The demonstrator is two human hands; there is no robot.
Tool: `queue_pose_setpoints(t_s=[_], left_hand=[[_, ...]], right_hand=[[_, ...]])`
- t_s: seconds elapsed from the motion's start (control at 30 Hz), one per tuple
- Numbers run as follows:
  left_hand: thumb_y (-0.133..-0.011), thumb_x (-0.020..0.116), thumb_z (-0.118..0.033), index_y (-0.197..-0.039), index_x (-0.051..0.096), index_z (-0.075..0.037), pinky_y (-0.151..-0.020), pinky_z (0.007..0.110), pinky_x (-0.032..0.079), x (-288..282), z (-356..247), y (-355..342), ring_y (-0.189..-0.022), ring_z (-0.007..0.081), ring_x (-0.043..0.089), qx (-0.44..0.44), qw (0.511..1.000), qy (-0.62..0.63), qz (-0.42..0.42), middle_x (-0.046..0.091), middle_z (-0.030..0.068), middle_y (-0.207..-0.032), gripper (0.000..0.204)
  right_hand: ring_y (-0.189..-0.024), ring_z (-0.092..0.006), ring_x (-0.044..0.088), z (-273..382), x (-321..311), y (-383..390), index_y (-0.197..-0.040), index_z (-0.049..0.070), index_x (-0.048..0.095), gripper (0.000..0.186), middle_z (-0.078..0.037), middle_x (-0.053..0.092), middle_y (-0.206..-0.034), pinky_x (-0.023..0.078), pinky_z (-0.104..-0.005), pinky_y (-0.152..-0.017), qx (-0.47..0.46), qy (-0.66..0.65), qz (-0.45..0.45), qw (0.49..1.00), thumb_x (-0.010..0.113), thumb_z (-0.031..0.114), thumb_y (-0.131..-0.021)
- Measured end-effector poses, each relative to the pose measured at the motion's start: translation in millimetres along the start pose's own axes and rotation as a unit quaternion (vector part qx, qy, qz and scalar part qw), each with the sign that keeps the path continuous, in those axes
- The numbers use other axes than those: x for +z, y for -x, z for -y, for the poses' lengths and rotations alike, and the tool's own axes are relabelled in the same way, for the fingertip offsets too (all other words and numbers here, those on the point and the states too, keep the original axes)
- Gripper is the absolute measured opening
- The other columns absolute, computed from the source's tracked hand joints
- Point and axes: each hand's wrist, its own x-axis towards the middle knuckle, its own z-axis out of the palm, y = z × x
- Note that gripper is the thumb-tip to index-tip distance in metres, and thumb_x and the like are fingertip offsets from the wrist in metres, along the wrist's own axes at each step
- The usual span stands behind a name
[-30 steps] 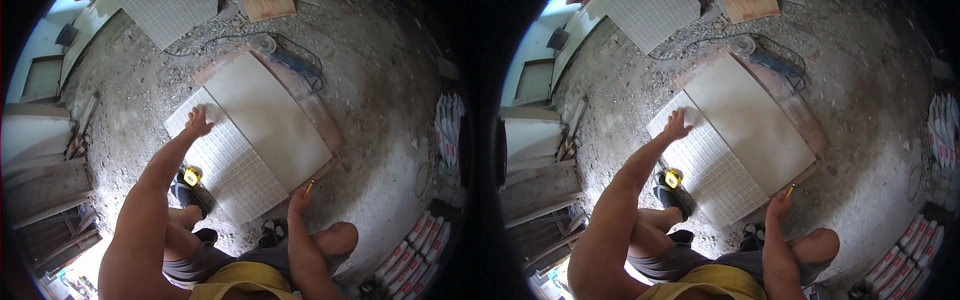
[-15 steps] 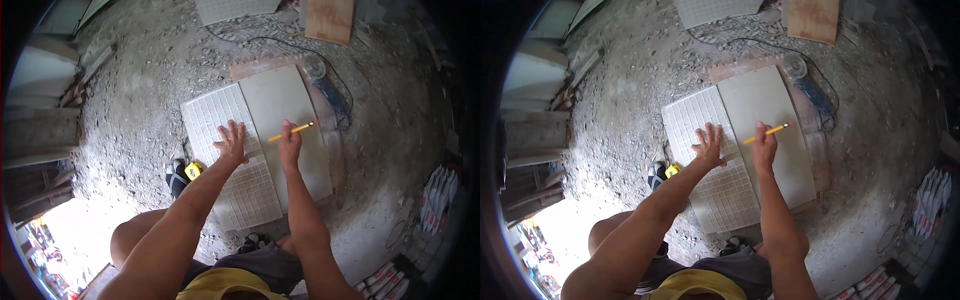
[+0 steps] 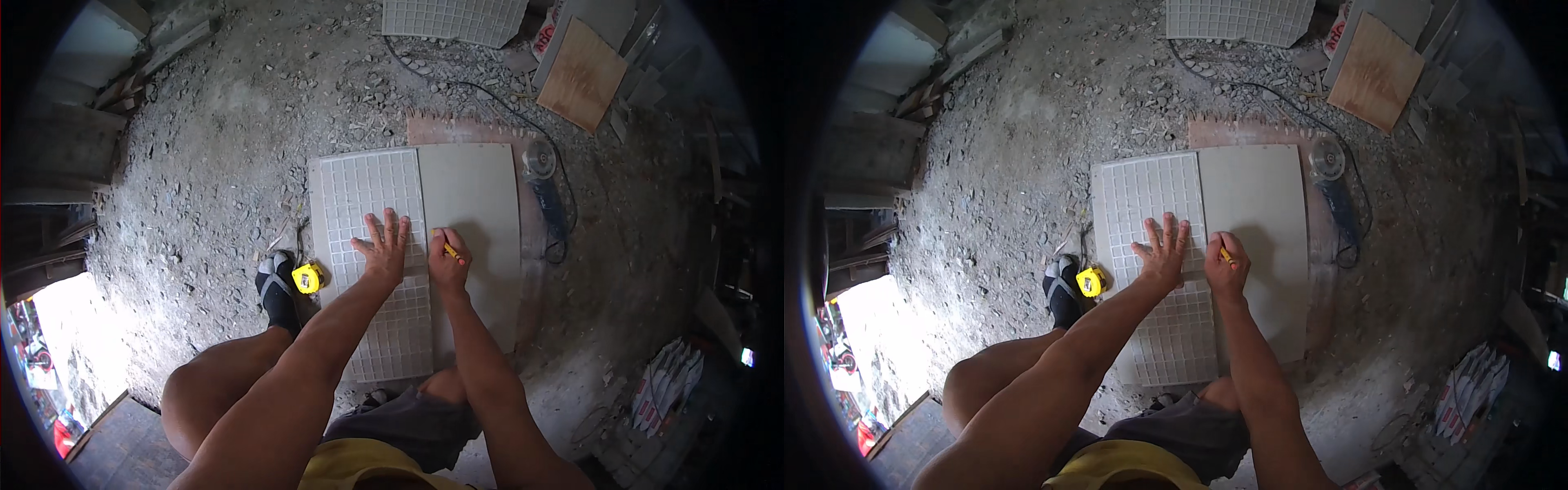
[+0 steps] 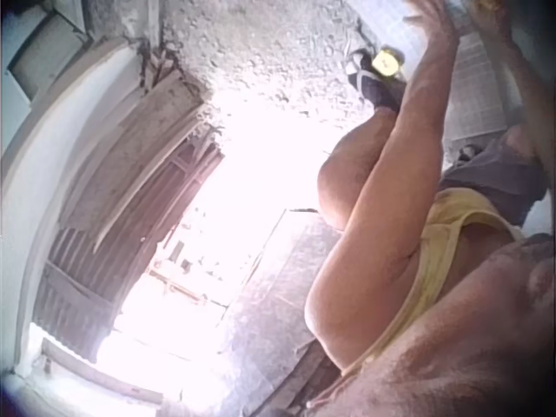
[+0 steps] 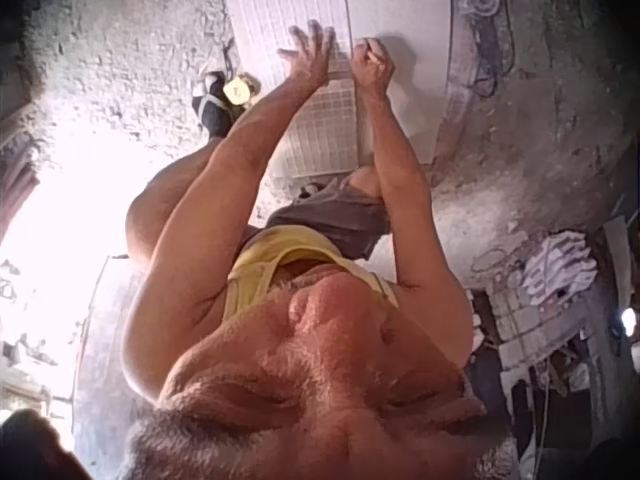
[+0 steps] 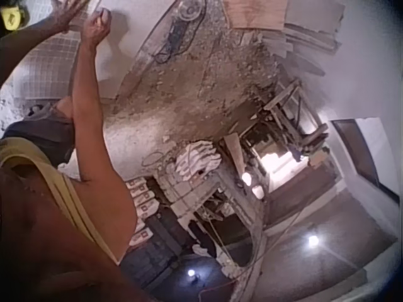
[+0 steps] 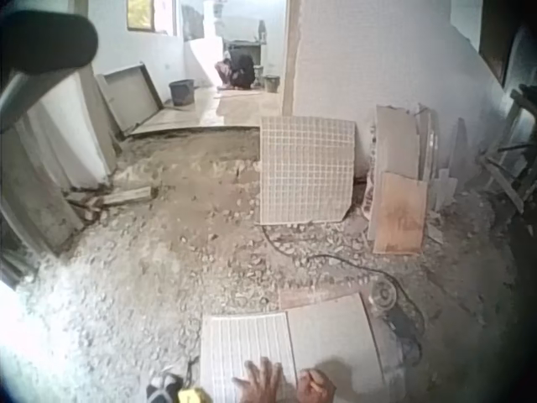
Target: The person measures and marks a tile using a tape measure, pencil, and another tile, then cuts the tile using an angle grinder.
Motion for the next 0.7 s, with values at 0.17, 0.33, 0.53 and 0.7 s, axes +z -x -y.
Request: queue_pose_setpoints(t_s=[0.17, 0.33, 0.53, 0.7], left_hand=[[-0.088, 0.066, -0.022, -0.161, 0.004, -0.014, -0.095, 0.087, 0.025, 1, 0, -2, -0.146, 0.0603, 0.001, -0.004, 1.0, 0.009, -0.006, -0.008, 0.0218, -0.166, 0.097], [-0.091, 0.063, -0.02, -0.161, 0.004, -0.014, -0.095, 0.087, 0.025, 2, -1, -3, -0.146, 0.0605, 0.001, -0.002, 1.0, 0.005, -0.006, -0.007, 0.0215, -0.166, 0.092], [-0.091, 0.062, -0.021, -0.161, 0.004, -0.015, -0.095, 0.087, 0.025, 10, 0, -7, -0.146, 0.0603, 0.001, 0.001, 1.0, 0.008, -0.001, -0.006, 0.0216, -0.166, 0.091], [-0.075, 0.079, -0.028, -0.161, 0.002, -0.015, -0.095, 0.086, 0.027, 8, 0, -5, -0.146, 0.0598, -0.001, 0.0, 1.0, 0.004, -0.024, -0.009, 0.022, -0.165, 0.116]], right_hand=[[-0.071, -0.0411, 0.064, -1, 3, -7, -0.085, 0.002, 0.062, 0.025, -0.02, 0.065, -0.077, 0.051, -0.0455, -0.065, 0.017, 0.0, 0.056, 0.998, 0.053, 0.021, -0.098], [-0.074, -0.0465, 0.062, 5, 42, -82, -0.082, 0.003, 0.059, 0.024, -0.023, 0.064, -0.078, 0.049, -0.0529, -0.066, -0.071, 0.013, 0.034, 0.997, 0.053, 0.02, -0.098], [-0.073, -0.0485, 0.062, -19, 73, -135, -0.084, 0.004, 0.059, 0.027, -0.025, 0.064, -0.075, 0.049, -0.0557, -0.065, -0.118, 0.01, 0.039, 0.992, 0.05, 0.025, -0.099], [-0.073, -0.0449, 0.064, -26, -22, 20, -0.08, 0.006, 0.059, 0.03, -0.024, 0.064, -0.074, 0.052, -0.0526, -0.065, -0.125, 0.15, 0.154, 0.969, 0.048, 0.026, -0.099]])
